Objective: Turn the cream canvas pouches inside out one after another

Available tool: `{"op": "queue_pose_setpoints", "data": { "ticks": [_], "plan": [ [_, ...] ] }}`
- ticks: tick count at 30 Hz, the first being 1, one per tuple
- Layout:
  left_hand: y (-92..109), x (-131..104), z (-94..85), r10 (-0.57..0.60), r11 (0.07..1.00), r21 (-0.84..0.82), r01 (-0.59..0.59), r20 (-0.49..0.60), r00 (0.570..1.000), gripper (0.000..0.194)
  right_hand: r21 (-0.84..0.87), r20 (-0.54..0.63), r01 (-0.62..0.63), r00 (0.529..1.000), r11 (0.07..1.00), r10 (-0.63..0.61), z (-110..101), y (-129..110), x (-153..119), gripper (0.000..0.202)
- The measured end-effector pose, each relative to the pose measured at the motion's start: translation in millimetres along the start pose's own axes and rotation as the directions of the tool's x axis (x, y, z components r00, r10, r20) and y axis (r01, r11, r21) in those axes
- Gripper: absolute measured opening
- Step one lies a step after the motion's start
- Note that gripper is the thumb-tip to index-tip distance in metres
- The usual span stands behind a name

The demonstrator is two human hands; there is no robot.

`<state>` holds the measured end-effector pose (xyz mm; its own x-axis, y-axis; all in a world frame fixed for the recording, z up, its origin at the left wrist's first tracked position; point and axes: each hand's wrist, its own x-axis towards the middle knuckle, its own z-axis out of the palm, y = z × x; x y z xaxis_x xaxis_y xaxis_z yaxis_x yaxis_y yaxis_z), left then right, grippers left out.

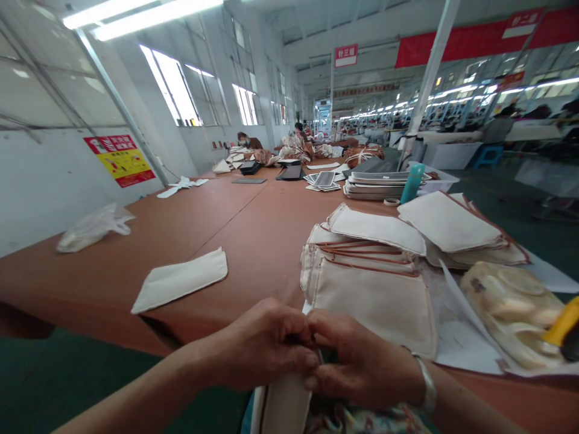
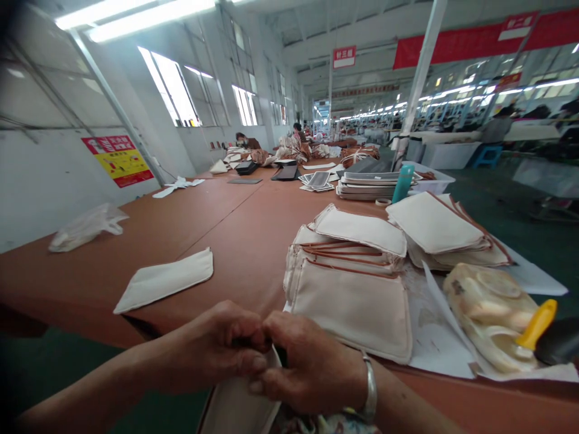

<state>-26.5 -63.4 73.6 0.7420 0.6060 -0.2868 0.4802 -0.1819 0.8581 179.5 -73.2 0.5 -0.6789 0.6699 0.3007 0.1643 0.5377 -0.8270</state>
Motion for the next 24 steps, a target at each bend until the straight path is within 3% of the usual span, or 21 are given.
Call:
{"op": "queue_pose_setpoints", "data": {
  "ticks": [2,6,10,15,20,24],
  "plan": [
    [-3.9,5.0,-0.4,-0.029,0.991,-0.127,0.035,0.051,0.998,0.040,0.034,0.000,0.002,1.000,0.999,-0.002,11.4,-2.0,5.4,0.023],
    [-44.8,2.7,-12.8,-0.103,0.926,-0.350,0.139,0.120,0.987,0.054,0.003,-0.095,0.083,0.992,0.997,-0.083,12.8,14.6,-7.2,0.031],
    [-68.4,3.3,-8.5,-0.121,0.912,-0.385,0.138,0.067,0.990,0.048,0.000,-0.134,0.010,0.991,1.000,-0.009,1.6,29.7,-25.4,0.029],
    [-48.3,16.3,15.2,0.026,0.941,-0.337,-0.034,-0.028,0.999,0.037,0.292,-0.007,-0.180,0.982,0.939,0.190,-9.6,29.3,-30.3,0.025],
    [-36.2,20.7,25.1,0.052,0.945,-0.322,-0.062,-0.040,0.998,0.034,0.375,-0.034,-0.161,0.982,0.913,0.187,-11.3,23.9,-33.9,0.028],
    [-29.7,23.8,27.9,0.052,0.923,-0.381,-0.060,-0.032,0.998,0.035,0.514,-0.020,-0.181,0.975,0.839,0.222,-13.0,21.9,-38.8,0.028]
  ]
}}
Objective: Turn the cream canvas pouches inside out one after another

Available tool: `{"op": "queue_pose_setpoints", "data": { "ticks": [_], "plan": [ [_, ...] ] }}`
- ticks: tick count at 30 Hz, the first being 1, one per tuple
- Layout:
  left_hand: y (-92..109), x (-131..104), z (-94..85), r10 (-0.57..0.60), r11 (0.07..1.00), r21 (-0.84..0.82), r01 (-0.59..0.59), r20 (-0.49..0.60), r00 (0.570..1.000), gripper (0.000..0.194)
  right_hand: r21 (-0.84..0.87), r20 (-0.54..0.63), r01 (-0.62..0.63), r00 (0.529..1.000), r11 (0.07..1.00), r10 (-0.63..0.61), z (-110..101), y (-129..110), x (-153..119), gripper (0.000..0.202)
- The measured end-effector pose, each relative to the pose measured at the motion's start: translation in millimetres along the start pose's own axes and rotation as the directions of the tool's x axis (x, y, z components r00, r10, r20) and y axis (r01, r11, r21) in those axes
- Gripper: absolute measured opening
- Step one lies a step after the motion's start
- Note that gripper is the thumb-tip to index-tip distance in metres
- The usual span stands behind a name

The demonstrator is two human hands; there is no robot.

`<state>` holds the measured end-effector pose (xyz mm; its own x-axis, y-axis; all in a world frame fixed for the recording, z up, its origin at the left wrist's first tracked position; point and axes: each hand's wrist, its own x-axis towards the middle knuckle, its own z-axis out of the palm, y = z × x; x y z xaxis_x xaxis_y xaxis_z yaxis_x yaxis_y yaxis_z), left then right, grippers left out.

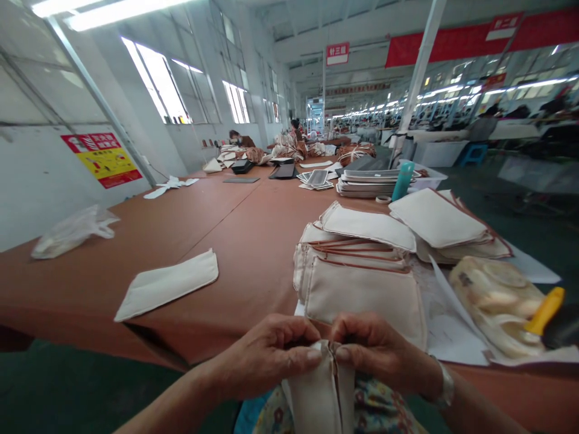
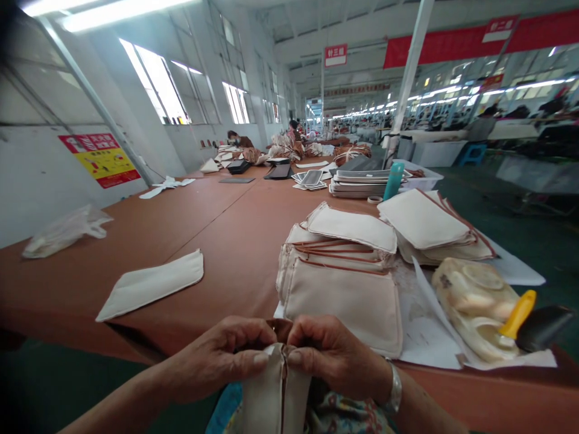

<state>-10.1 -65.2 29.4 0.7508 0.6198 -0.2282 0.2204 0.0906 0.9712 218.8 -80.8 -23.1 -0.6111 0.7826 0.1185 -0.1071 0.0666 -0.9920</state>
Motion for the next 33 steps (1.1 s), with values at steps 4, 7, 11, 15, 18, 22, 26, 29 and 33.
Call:
{"op": "queue_pose_setpoints", "data": {
  "ticks": [4,7,11,15,18,22,26,29,33],
  "plan": [
    [-3.8,10.7,7.7,-0.038,0.997,-0.072,0.032,-0.075,0.996,0.036,0.072,0.031,-0.031,0.999,0.997,0.029,-3.6,-2.1,-0.2,0.029],
    [-11.5,17.3,9.6,-0.064,0.994,-0.093,0.051,-0.148,0.987,0.036,0.027,0.014,-0.066,0.998,0.997,0.066,-5.2,-0.3,0.5,0.029],
    [-17.8,20.2,7.2,-0.097,0.992,-0.096,0.085,-0.134,0.986,0.036,-0.048,-0.044,-0.094,0.995,0.994,0.092,-3.6,9.4,0.5,0.031],
    [-18.9,22.0,9.6,-0.136,0.985,-0.127,0.115,-0.170,0.976,0.037,0.064,-0.072,-0.142,0.987,0.988,0.147,0.2,20.0,1.4,0.034],
    [-16.3,24.1,14.7,-0.163,0.979,-0.155,0.134,-0.192,0.968,0.037,0.120,-0.088,-0.140,0.985,0.983,0.151,2.6,20.5,3.1,0.040],
    [-10.7,27.2,18.1,-0.146,0.989,-0.038,0.141,-0.255,0.956,0.030,0.142,-0.103,-0.093,0.989,0.986,0.109,4.6,17.1,5.2,0.039],
    [-9.1,29.1,17.9,-0.124,0.978,0.119,0.169,-0.315,0.941,0.024,0.117,-0.153,-0.137,0.976,0.984,0.154,4.6,18.2,4.7,0.033],
    [-10.8,27.8,16.2,-0.129,0.977,0.128,0.172,-0.290,0.948,0.025,0.061,-0.194,-0.127,0.971,0.990,0.137,4.5,18.9,2.2,0.030],
    [-15.0,25.0,10.5,-0.168,0.985,-0.057,0.161,-0.158,0.973,0.036,0.011,-0.259,-0.129,0.958,0.992,0.128,6.6,16.8,-1.7,0.023]
  ]
}}
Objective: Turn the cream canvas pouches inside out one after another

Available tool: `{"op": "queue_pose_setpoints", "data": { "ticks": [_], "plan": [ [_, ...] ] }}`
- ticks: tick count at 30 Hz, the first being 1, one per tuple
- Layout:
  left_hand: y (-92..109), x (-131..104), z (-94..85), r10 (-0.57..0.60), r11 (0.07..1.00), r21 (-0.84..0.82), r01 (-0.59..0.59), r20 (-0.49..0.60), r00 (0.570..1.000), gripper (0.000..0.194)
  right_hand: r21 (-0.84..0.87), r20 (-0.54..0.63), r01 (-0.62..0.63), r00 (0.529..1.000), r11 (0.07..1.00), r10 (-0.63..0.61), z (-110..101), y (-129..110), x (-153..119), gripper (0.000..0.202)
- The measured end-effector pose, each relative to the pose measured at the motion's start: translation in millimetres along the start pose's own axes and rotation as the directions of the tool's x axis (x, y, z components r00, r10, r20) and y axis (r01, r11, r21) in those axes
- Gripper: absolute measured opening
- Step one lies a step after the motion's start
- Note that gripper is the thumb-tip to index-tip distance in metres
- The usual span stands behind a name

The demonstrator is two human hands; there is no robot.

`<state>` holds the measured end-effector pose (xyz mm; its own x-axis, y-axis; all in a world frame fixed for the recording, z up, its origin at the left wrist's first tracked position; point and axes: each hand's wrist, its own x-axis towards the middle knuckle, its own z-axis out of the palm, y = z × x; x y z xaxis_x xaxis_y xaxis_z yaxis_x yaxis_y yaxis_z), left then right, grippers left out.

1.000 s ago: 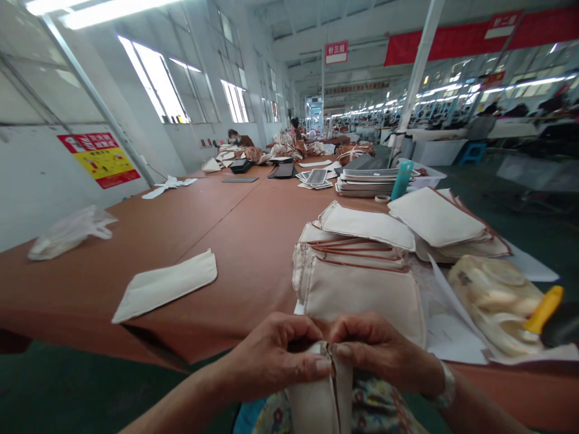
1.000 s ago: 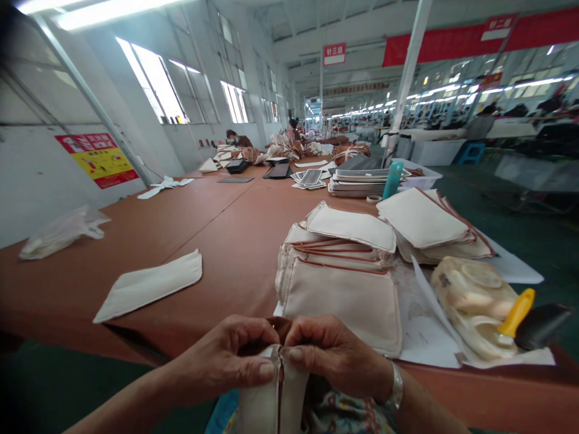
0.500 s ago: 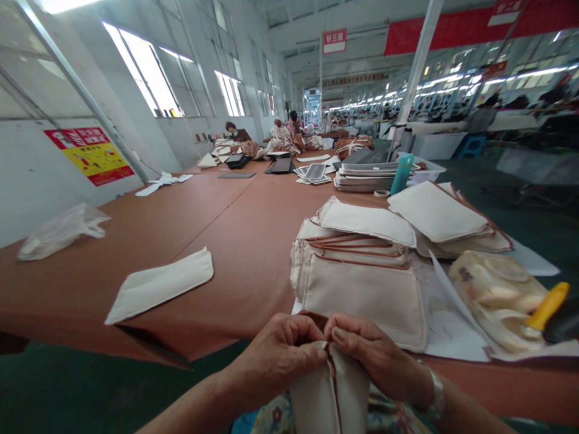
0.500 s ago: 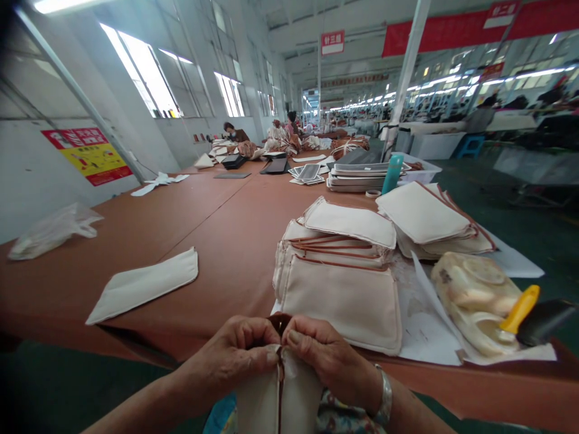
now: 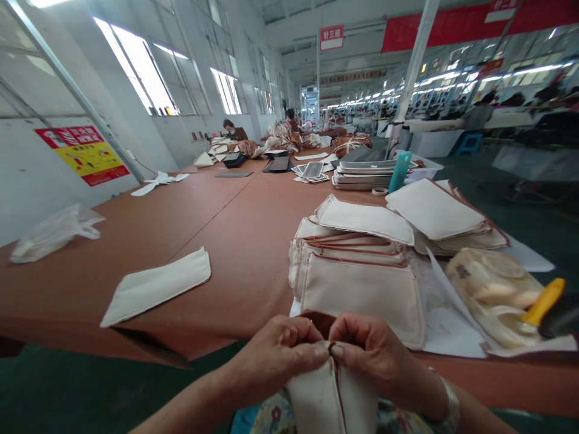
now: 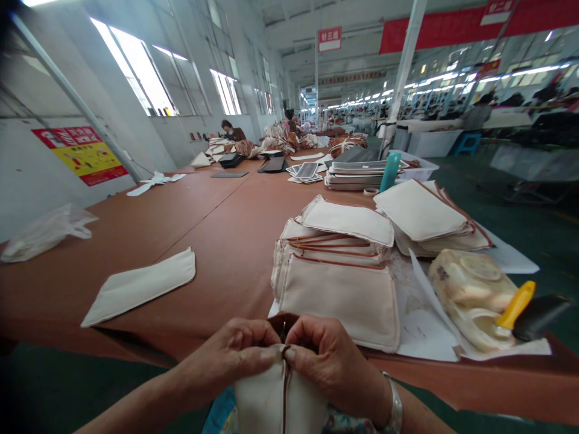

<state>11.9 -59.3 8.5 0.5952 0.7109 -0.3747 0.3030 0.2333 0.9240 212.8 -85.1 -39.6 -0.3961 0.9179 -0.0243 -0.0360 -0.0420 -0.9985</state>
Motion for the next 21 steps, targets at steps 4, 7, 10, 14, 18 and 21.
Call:
{"op": "queue_pose_setpoints", "data": {
  "ticks": [4,7,10,14,18,21],
  "plan": [
    [-2.7,3.9,-2.4,-0.061,0.991,-0.124,0.057,-0.028,0.998,0.064,-0.118,-0.059,0.057,0.996,0.991,-0.064,3.7,-7.2,-4.5,0.016],
    [-2.8,7.8,0.9,-0.053,0.990,-0.135,0.043,-0.066,0.996,0.063,-0.135,-0.032,0.218,0.974,0.967,-0.224,5.2,-12.3,-7.4,0.013],
    [-3.2,9.0,5.5,-0.055,0.982,-0.178,0.054,-0.004,0.998,0.056,-0.208,0.047,0.389,0.920,0.897,-0.388,3.2,-11.3,-10.0,0.013],
    [-3.3,7.4,6.9,-0.105,0.971,-0.204,0.123,0.097,0.990,0.050,-0.412,0.118,0.527,0.840,0.743,-0.530,-1.6,-2.5,-13.1,0.018],
    [-1.6,7.2,2.6,-0.111,0.991,-0.065,0.120,0.130,0.985,0.052,-0.574,0.197,0.584,0.779,0.574,-0.595,-5.7,2.5,-14.6,0.017],
    [0.0,8.4,0.4,-0.103,0.994,0.056,0.097,0.130,0.986,0.049,-0.611,0.260,0.612,0.755,0.503,-0.602,-8.7,2.9,-15.3,0.016]
  ]
}}
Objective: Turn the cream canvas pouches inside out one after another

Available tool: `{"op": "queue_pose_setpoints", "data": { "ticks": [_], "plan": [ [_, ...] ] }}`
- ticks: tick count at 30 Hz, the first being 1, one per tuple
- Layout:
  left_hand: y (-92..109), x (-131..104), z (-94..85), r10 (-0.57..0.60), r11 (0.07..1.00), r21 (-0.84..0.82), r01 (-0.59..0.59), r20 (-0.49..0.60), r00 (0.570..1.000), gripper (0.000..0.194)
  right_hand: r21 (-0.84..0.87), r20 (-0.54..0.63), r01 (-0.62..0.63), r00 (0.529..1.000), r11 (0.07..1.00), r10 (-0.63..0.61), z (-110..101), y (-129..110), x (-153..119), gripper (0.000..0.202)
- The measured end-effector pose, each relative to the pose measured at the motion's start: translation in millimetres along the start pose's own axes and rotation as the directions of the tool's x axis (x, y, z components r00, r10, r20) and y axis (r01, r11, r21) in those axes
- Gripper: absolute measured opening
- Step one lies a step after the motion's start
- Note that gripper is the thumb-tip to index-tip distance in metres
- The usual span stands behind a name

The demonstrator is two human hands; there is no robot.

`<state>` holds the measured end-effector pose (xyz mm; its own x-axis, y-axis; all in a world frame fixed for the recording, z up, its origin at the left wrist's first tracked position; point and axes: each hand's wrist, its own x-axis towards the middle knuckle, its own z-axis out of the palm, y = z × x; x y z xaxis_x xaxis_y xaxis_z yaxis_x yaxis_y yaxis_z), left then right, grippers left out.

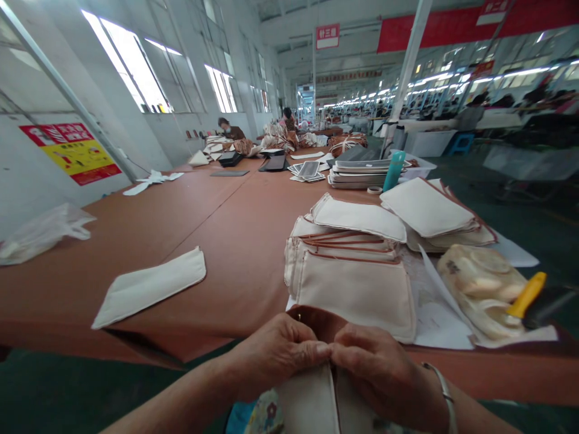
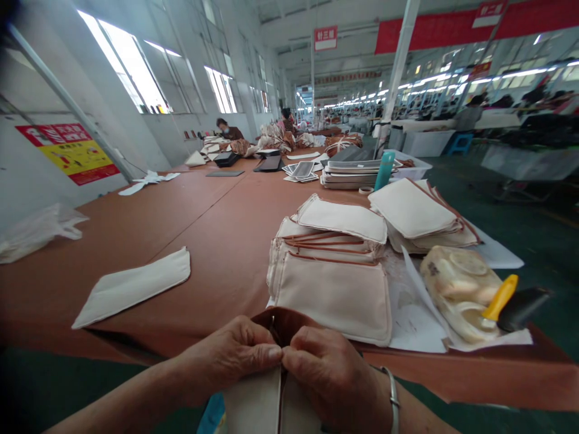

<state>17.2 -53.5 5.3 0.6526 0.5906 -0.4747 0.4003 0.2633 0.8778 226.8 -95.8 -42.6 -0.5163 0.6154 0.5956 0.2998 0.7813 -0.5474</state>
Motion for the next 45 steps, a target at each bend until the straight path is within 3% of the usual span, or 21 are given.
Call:
{"op": "queue_pose_setpoints", "data": {
  "ticks": [3,5,7,8,10,12,14,17,20,22,26,29,33,37,39,41,43,45],
  "plan": [
    [2.0,-0.4,-0.1,0.046,0.998,0.038,-0.047,0.016,0.999,0.044,0.013,0.039,0.013,0.999,1.000,-0.014,-1.6,0.2,-3.3,0.016],
    [3.6,-2.1,0.2,0.090,0.994,0.062,-0.091,0.024,0.996,0.042,0.121,-0.007,-0.037,0.999,0.992,0.038,-3.1,-0.8,-5.8,0.015],
    [5.5,-4.8,0.3,0.122,0.987,0.106,-0.124,0.032,0.992,0.039,0.318,-0.027,-0.209,0.973,0.925,0.229,-6.1,-2.2,-6.6,0.015],
    [6.6,-6.2,0.2,0.128,0.982,0.134,-0.132,0.036,0.991,0.038,0.416,0.002,-0.319,0.937,0.852,0.349,-8.3,-2.8,-5.8,0.018],
    [9.1,-8.4,0.0,0.139,0.970,0.194,-0.145,0.045,0.989,0.035,0.536,0.159,-0.508,0.845,0.675,0.510,-13.3,-3.1,-1.6,0.031],
    [12.3,-10.0,-0.1,0.159,0.951,0.261,-0.165,0.044,0.986,0.034,0.569,0.328,-0.611,0.783,0.551,0.529,-17.9,-2.0,4.6,0.042],
    [15.5,-11.2,0.3,0.187,0.928,0.320,-0.191,0.045,0.981,0.033,0.564,0.430,-0.649,0.759,0.511,0.489,-20.7,0.0,10.5,0.045],
    [16.7,-12.4,2.6,0.222,0.921,0.314,-0.231,0.064,0.973,0.036,0.555,0.433,-0.607,0.794,0.569,0.426,-20.9,2.1,15.3,0.042],
    [10.6,-11.0,6.0,0.237,0.962,0.122,-0.243,0.060,0.970,0.039,0.555,0.340,-0.506,0.863,0.661,0.374,-17.8,1.9,15.4,0.039],
    [4.9,-8.9,7.2,0.230,0.973,-0.031,-0.230,0.021,0.973,0.041,0.564,0.279,-0.473,0.881,0.677,0.383,-15.4,1.1,13.9,0.039],
    [3.9,-7.8,2.7,0.234,0.966,-0.110,-0.235,-0.027,0.972,0.057,0.588,0.259,-0.487,0.870,0.646,0.420,-14.3,-0.3,7.8,0.038],
    [11.2,-11.2,-4.7,0.136,0.976,-0.167,-0.139,-0.026,0.990,0.074,0.560,0.263,-0.503,0.861,0.659,0.434,-17.8,-1.5,3.1,0.036],
    [14.7,-15.5,-10.5,0.044,0.989,-0.145,-0.034,0.066,0.997,0.050,0.478,0.244,-0.484,0.875,0.733,0.418,-19.9,-0.7,-0.4,0.035],
    [12.3,-18.1,-2.7,0.159,0.986,-0.057,-0.155,0.073,0.985,0.047,0.449,0.221,-0.494,0.869,0.744,0.443,-12.4,8.5,-1.2,0.038],
    [12.6,-20.6,4.3,0.240,0.970,0.046,-0.240,0.009,0.971,0.046,0.423,0.207,-0.481,0.876,0.768,0.436,-10.7,13.1,0.3,0.038],
    [13.2,-24.3,9.5,0.329,0.931,0.199,-0.307,-0.092,0.940,0.040,0.361,0.119,-0.445,0.893,0.819,0.433,-13.4,12.9,3.7,0.034],
    [12.2,-27.4,10.7,0.451,0.858,0.375,-0.351,-0.222,0.864,0.033,0.364,0.034,-0.461,0.875,0.809,0.483,-17.5,6.0,9.0,0.038],
    [9.8,-27.9,8.6,0.572,0.763,0.540,-0.356,-0.308,0.760,0.028,0.524,0.120,-0.500,0.845,0.690,0.521,-17.0,-5.3,16.4,0.059]
  ]
}}
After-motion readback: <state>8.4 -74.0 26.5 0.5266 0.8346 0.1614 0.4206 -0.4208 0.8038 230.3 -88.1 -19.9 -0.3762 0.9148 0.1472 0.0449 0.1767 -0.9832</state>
